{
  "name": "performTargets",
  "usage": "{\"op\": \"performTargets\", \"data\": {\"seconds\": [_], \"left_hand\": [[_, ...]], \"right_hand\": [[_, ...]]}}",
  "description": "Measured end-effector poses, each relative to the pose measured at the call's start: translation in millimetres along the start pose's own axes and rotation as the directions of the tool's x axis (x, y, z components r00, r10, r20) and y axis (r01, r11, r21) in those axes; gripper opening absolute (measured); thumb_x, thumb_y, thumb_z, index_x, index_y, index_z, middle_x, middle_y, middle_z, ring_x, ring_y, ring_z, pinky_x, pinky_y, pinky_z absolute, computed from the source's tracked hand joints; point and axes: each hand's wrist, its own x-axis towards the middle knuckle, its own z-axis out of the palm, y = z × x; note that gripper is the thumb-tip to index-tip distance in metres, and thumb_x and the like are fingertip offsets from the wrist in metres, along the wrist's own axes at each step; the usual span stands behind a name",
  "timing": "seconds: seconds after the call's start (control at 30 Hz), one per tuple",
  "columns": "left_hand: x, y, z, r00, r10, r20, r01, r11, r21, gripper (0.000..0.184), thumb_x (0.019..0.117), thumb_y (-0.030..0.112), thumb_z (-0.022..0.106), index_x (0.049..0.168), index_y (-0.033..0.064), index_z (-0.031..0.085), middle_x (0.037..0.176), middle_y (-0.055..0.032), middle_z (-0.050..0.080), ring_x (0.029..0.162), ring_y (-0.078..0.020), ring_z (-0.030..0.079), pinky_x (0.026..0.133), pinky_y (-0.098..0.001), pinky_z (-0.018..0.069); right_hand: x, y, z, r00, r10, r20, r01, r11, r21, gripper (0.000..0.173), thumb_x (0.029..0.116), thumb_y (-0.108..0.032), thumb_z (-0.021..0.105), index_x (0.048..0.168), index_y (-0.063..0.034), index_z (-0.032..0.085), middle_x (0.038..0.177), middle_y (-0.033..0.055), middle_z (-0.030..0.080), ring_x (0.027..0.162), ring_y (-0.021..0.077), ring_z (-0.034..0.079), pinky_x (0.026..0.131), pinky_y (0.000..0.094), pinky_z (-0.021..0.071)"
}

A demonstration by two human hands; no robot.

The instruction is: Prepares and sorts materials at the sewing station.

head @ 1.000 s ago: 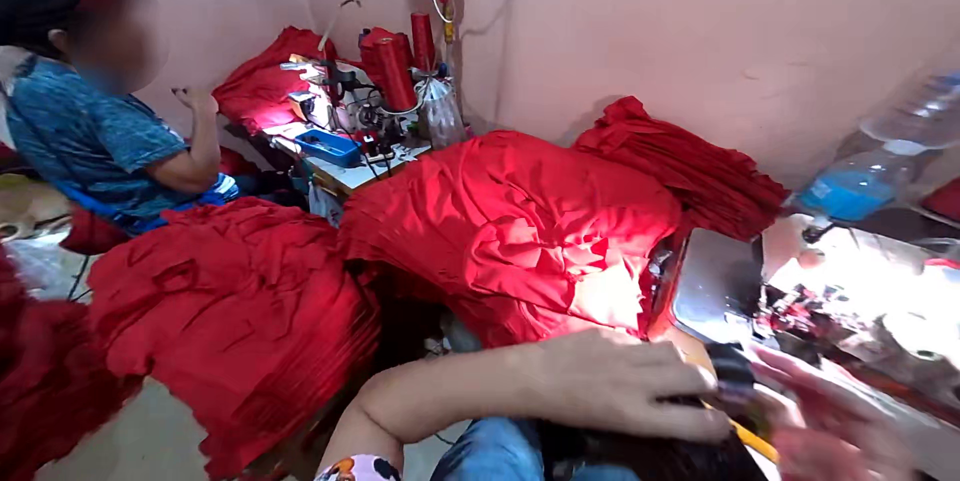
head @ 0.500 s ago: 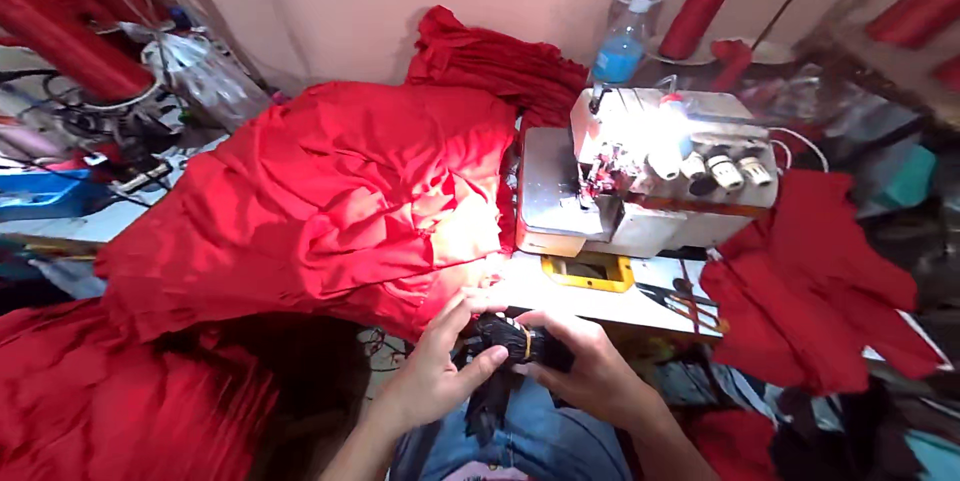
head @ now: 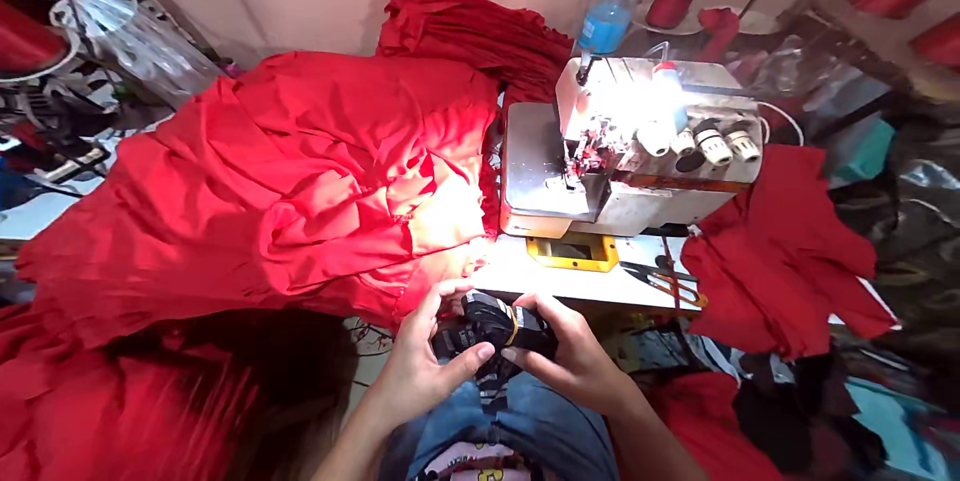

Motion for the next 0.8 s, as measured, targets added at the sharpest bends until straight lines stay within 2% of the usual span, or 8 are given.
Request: {"op": "performTargets", "data": {"seconds": [0.17,0.3,0.4,0.47,0.57,0.67,0.73,0.8], "left_hand": [[-6.3,-3.6,1.0,0.998,-0.059,0.028,0.058,0.998,0.024,0.048,0.0926,0.025,0.070,0.128,-0.0049,0.055,0.110,0.0051,0.070,0.103,0.0071,0.063,0.093,-0.0152,0.0531],[-12.3,-8.4,-3.1,0.992,-0.100,0.082,0.099,0.995,0.016,0.032,0.0957,0.019,0.066,0.120,-0.0023,0.063,0.098,0.0048,0.068,0.090,0.0065,0.062,0.083,-0.0136,0.0531],[-13.1,-5.4,-2.5,0.986,-0.154,0.071,0.150,0.987,0.056,0.036,0.0979,0.027,0.063,0.118,-0.0032,0.064,0.101,0.0026,0.069,0.093,0.0063,0.062,0.085,-0.0138,0.0519],[-10.5,-5.6,-2.1,0.990,-0.139,0.026,0.136,0.987,0.091,0.045,0.0999,0.033,0.060,0.122,-0.0058,0.061,0.109,-0.0003,0.069,0.100,0.0051,0.062,0.089,-0.0151,0.0518],[-4.8,-6.2,-2.4,0.995,-0.101,-0.013,0.102,0.994,0.026,0.060,0.0997,0.038,0.061,0.133,-0.0108,0.049,0.120,-0.0016,0.066,0.108,0.0028,0.061,0.093,-0.0173,0.0528],[-1.9,-8.1,-0.7,0.996,-0.090,-0.011,0.090,0.996,0.012,0.072,0.0939,0.041,0.070,0.136,-0.0133,0.047,0.122,-0.0063,0.066,0.105,0.0019,0.063,0.091,-0.0177,0.0539],[-0.2,-8.4,-0.2,0.998,-0.065,-0.013,0.065,0.998,-0.008,0.059,0.0916,0.031,0.074,0.130,-0.0098,0.056,0.119,-0.0050,0.069,0.099,0.0024,0.065,0.088,-0.0171,0.0556],[1.7,-5.3,-4.5,0.998,-0.063,0.003,0.063,0.998,-0.030,0.046,0.0905,0.027,0.076,0.123,-0.0029,0.063,0.114,0.0009,0.071,0.096,0.0035,0.066,0.086,-0.0163,0.0566]], "right_hand": [[-2.4,1.2,5.7,0.996,0.088,-0.028,-0.080,0.973,0.215,0.030,0.0911,-0.019,0.070,0.111,0.0022,0.062,0.102,0.0021,0.069,0.095,-0.0054,0.064,0.085,0.0132,0.0535],[-0.7,-2.3,9.8,0.965,0.261,-0.022,-0.215,0.837,0.503,0.027,0.0895,-0.015,0.070,0.113,-0.0076,0.060,0.104,-0.0099,0.070,0.096,-0.0038,0.067,0.088,0.0197,0.0568],[-1.3,-6.6,15.1,0.911,0.406,0.068,-0.342,0.655,0.673,0.033,0.0885,-0.014,0.069,0.119,-0.0106,0.057,0.106,-0.0109,0.071,0.097,-0.0009,0.068,0.087,0.0226,0.0582],[-2.2,-7.4,17.7,0.885,0.450,0.114,-0.395,0.601,0.694,0.031,0.0883,-0.012,0.063,0.118,-0.0117,0.055,0.104,-0.0113,0.070,0.094,-0.0013,0.067,0.083,0.0220,0.0577],[-1.7,-6.2,19.0,0.906,0.411,0.102,-0.381,0.687,0.618,0.027,0.0874,-0.006,0.058,0.114,-0.0099,0.054,0.104,-0.0104,0.067,0.094,-0.0034,0.066,0.083,0.0200,0.0567],[-4.0,-2.2,20.8,0.958,0.276,0.077,-0.279,0.840,0.465,0.027,0.0903,-0.008,0.064,0.115,-0.0012,0.056,0.104,-0.0041,0.066,0.095,-0.0044,0.064,0.085,0.0173,0.0554],[-6.4,1.4,20.7,0.979,0.187,0.085,-0.205,0.895,0.397,0.030,0.0919,-0.013,0.068,0.115,0.0022,0.057,0.105,0.0006,0.067,0.096,-0.0032,0.064,0.086,0.0171,0.0550],[-8.1,6.0,15.4,0.986,0.127,0.112,-0.159,0.924,0.349,0.037,0.0937,-0.024,0.070,0.118,0.0023,0.059,0.115,0.0052,0.063,0.109,0.0016,0.060,0.095,0.0207,0.0518]]}}
